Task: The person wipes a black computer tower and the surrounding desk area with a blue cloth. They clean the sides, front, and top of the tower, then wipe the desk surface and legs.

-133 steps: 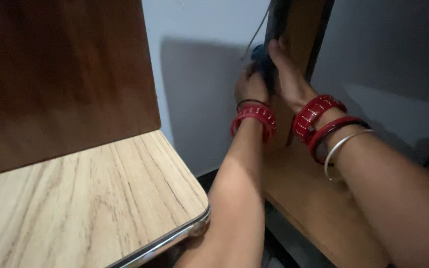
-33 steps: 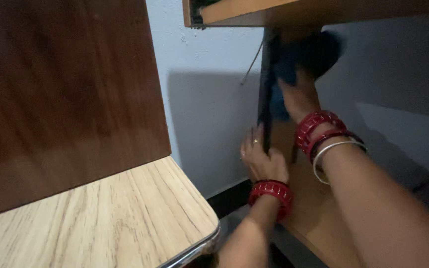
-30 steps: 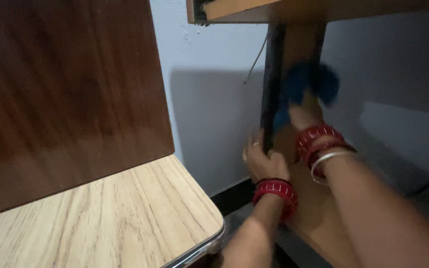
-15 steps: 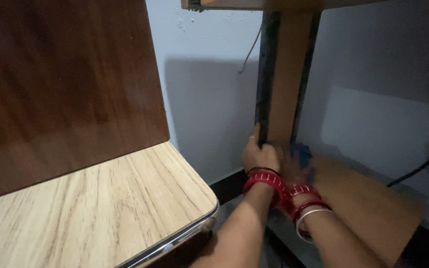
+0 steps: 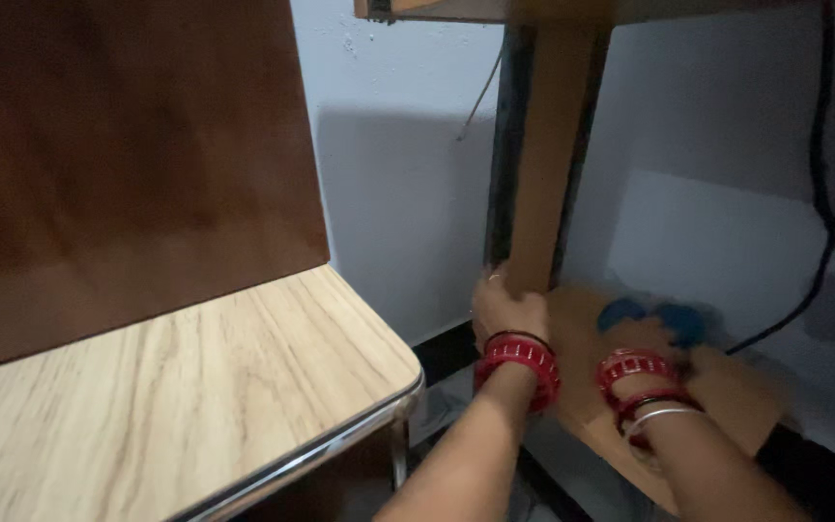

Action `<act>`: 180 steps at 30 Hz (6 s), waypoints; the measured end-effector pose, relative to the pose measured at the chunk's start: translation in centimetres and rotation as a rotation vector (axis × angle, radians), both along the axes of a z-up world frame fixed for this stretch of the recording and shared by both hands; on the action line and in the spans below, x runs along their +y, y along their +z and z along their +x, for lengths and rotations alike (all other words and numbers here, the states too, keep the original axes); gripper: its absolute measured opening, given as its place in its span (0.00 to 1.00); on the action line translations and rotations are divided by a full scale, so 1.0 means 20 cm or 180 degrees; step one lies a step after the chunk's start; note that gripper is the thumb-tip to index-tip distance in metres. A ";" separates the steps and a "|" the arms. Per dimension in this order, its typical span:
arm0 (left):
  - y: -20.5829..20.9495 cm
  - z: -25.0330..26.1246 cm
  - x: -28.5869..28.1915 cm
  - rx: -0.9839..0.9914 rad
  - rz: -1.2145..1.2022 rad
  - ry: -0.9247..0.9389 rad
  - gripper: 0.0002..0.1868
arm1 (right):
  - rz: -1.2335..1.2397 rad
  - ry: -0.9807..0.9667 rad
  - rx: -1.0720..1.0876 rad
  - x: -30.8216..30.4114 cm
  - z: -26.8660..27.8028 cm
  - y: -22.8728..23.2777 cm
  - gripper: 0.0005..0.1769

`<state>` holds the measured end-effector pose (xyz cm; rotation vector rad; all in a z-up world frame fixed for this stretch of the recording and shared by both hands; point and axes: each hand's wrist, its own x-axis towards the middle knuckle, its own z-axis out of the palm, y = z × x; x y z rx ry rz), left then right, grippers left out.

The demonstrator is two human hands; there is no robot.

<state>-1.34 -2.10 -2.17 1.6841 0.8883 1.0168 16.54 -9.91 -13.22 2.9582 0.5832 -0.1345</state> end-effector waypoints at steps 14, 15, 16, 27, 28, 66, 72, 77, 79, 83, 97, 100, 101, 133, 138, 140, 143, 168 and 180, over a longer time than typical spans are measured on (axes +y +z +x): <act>0.49 -0.09 -0.31 -0.0588 -0.0074 0.0088 0.21 | 0.2412 0.0776 -0.0971 -0.22 -0.43 0.84 0.34; 0.53 -0.07 -0.32 -0.0916 0.0012 0.0226 0.21 | 0.2577 0.0791 -0.1138 -0.24 -0.46 0.95 0.34; 0.57 -0.06 -0.31 -0.1245 0.0105 0.0373 0.22 | 0.2750 0.0828 -0.1300 -0.26 -0.49 1.06 0.35; 1.01 -0.10 -0.21 -0.1796 -0.0915 0.0157 0.29 | 0.3952 0.1200 -0.1314 -0.18 -0.82 1.62 0.48; 1.04 -0.10 -0.21 -0.1805 -0.1080 0.0146 0.31 | 0.3826 0.1248 -0.1602 -0.18 -0.82 1.63 0.48; 1.04 -0.07 -0.77 -0.1785 -0.3231 -0.3062 0.20 | 0.9159 0.0463 0.1885 -0.87 -1.39 1.78 0.24; 1.08 -0.24 -0.93 -0.1127 -0.2956 -0.3822 0.19 | 0.9495 -0.0201 0.0852 -1.21 -1.45 1.79 0.22; 1.10 -0.40 -1.16 -0.1484 -0.3508 -0.4285 0.22 | 0.9623 -0.0266 0.0308 -1.52 -1.60 1.75 0.19; 1.14 -0.44 -1.23 -0.1783 -0.3737 -0.4297 0.21 | 0.9674 -0.0229 0.0144 -1.61 -1.65 1.75 0.18; 1.18 -0.49 -1.25 -0.2055 -0.3747 -0.4261 0.23 | 0.9708 -0.0095 0.0149 -1.70 -1.67 1.78 0.19; 1.10 -0.30 -0.77 -0.2551 -0.3268 -0.3302 0.19 | 0.8672 0.0143 0.2896 -0.86 -1.47 1.76 0.16; 1.08 -0.29 -0.62 -0.2219 -0.3438 -0.2890 0.16 | 0.8681 -0.0124 0.2744 -0.71 -1.39 1.74 0.16; 1.08 -0.29 -0.57 -0.2268 -0.3335 -0.2979 0.15 | 0.8647 0.0084 0.2845 -0.66 -1.35 1.73 0.16; 1.20 -0.45 -1.36 -0.1914 -0.3527 -0.3478 0.22 | 0.9311 0.0733 0.1625 -1.44 -1.46 1.95 0.22; 1.20 -0.43 -1.15 -0.2185 -0.3611 -0.3078 0.24 | 0.9306 0.0805 0.1572 -1.32 -1.43 1.98 0.24; 1.20 -0.43 -0.99 -0.2364 -0.3649 -0.2914 0.25 | 0.9358 0.0758 0.1637 -1.23 -1.40 1.97 0.25; 1.19 -0.43 -0.73 -0.2667 -0.3701 -0.2616 0.27 | 0.9435 0.0688 0.1748 -1.08 -1.33 1.91 0.26; 0.93 0.22 0.04 -0.3337 -0.3559 -0.1978 0.25 | 0.0426 0.0865 -0.2851 -0.10 -0.52 1.53 0.30; 0.86 0.23 -0.40 -0.3233 -0.3039 -0.2751 0.20 | 0.0460 -0.0155 -0.3033 -0.74 -0.54 1.55 0.19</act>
